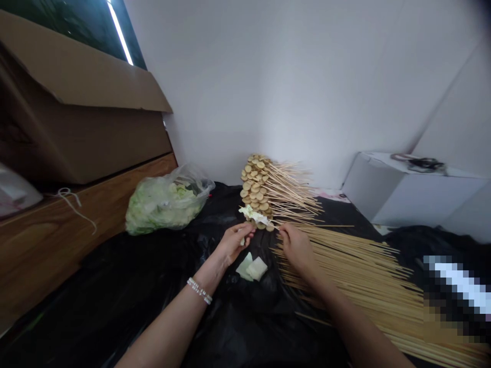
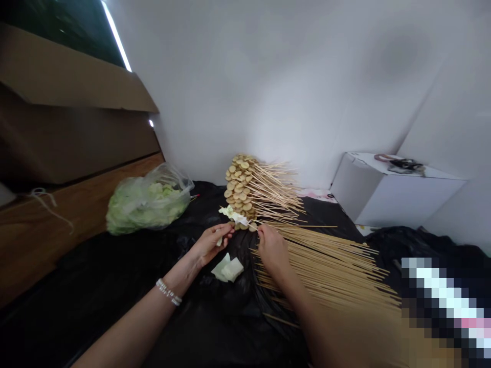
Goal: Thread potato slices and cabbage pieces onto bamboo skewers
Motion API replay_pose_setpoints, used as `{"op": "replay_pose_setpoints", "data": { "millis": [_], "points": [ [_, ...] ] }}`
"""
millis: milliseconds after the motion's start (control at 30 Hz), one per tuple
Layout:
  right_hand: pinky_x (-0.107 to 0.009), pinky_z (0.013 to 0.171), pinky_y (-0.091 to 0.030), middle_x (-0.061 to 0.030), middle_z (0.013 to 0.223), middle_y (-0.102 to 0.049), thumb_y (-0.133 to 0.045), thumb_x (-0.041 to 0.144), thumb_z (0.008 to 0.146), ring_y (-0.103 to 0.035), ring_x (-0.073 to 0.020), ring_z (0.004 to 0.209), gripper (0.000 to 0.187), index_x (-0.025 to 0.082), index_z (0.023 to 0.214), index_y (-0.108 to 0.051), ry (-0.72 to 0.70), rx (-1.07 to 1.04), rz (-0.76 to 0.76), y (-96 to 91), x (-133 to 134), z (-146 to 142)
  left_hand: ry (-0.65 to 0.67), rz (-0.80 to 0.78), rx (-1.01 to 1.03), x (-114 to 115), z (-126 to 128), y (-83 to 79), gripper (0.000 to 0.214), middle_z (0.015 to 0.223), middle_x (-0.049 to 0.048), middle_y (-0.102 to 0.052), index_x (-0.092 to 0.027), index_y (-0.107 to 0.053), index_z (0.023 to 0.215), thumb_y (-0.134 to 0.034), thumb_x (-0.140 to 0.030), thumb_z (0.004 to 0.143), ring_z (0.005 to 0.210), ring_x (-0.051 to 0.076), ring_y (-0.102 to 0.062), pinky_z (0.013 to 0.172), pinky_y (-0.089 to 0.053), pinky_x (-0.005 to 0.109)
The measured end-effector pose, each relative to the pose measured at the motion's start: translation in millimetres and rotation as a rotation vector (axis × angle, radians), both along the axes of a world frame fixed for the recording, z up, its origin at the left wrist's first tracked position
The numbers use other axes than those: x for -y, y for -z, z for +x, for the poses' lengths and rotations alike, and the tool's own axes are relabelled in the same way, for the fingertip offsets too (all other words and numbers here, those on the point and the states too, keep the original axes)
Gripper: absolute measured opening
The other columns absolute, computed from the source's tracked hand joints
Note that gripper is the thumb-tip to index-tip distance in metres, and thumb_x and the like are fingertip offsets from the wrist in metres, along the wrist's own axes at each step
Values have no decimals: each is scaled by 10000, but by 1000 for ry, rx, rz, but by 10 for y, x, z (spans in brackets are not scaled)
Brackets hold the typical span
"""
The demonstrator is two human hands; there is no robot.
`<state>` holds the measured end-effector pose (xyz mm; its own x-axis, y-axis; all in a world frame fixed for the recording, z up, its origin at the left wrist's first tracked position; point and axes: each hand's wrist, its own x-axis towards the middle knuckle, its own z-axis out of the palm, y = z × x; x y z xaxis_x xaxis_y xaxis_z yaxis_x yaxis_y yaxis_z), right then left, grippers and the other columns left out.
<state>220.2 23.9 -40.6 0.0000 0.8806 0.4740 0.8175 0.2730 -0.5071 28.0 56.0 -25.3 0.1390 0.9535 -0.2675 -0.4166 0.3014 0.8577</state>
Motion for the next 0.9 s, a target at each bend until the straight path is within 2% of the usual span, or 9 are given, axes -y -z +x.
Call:
{"op": "replay_pose_setpoints", "data": {
  "millis": [133, 233, 367, 467, 567, 667, 733, 800, 900],
  "points": [
    [-260, 756, -385, -52, 877, -648, -400, 183, 933, -582, -181, 833, 192, 189, 903, -589, -126, 14, 44, -10, 34, -93, 158, 5, -28, 71, 52, -11, 315, 750, 48, -657, -92, -735, 811, -863, -250, 571, 579, 40, -549, 459, -389, 104],
    [-260, 758, -383, -60, 889, -660, -383, 172, 940, -584, -181, 847, 217, 192, 922, -599, -148, 124, 14, -71, 71, -126, 132, 44, -18, 71, 57, -7, 332, 757, 36, -648, -100, -736, 782, -872, -292, 549, 592, 32, -538, 471, -384, 96],
    [-269, 717, -370, -76, 816, -666, -394, 179, 932, -588, -194, 812, 229, 190, 838, -602, -66, 291, -39, -153, 94, -95, 74, 114, -23, 42, 58, 22, 297, 749, 21, -636, -111, -729, 751, -857, -313, 574, 591, 25, -521, 474, -375, 94],
    [-265, 672, -379, -67, 793, -664, -374, 176, 924, -600, -184, 749, 228, 193, 818, -575, -36, 171, -35, -191, 78, -44, 101, 117, -50, 48, 84, 45, 322, 749, 34, -646, -107, -735, 782, -860, -311, 567, 583, 35, -524, 444, -353, 103],
    [-261, 638, -422, -34, 722, -651, -355, 215, 916, -604, -162, 649, 203, 205, 836, -541, -69, -136, -31, -246, 16, 80, 113, 90, -64, 59, 107, 58, 362, 749, 49, -654, -98, -741, 812, -871, -304, 545, 577, 49, -534, 427, -350, 116],
    [-255, 591, -469, -11, 690, -641, -349, 273, 901, -602, -139, 564, 181, 213, 854, -514, -68, -457, -53, -323, -90, 397, 93, 61, -63, 52, 104, 55, 329, 750, 48, -656, -102, -742, 805, -866, -279, 557, 581, 50, -539, 438, -362, 115],
    [-248, 547, -481, -16, 700, -654, -378, 309, 884, -610, -138, 557, 165, 209, 885, -509, -11, -572, -60, -365, -168, 739, 82, 43, -63, 42, 93, 49, 292, 761, 48, -658, -108, -743, 809, -851, -260, 585, 590, 49, -542, 451, -369, 111],
    [-242, 558, -497, -34, 736, -679, -375, 302, 883, -631, -136, 593, 190, 194, 934, -522, 104, -541, -79, -385, -234, 1141, 70, 30, -64, 35, 83, 44, 253, 767, 47, -658, -113, -744, 804, -836, -245, 610, 597, 48, -541, 460, -373, 109],
    [-249, 567, -495, -64, 794, -711, -384, 279, 881, -643, -144, 611, 244, 161, 995, -564, 364, -245, -228, -361, -298, 1701, 58, 16, -69, 30, 76, 45, 219, 768, 44, -656, -119, -745, 793, -823, -238, 627, 602, 48, -539, 466, -371, 107]
  ]
}}
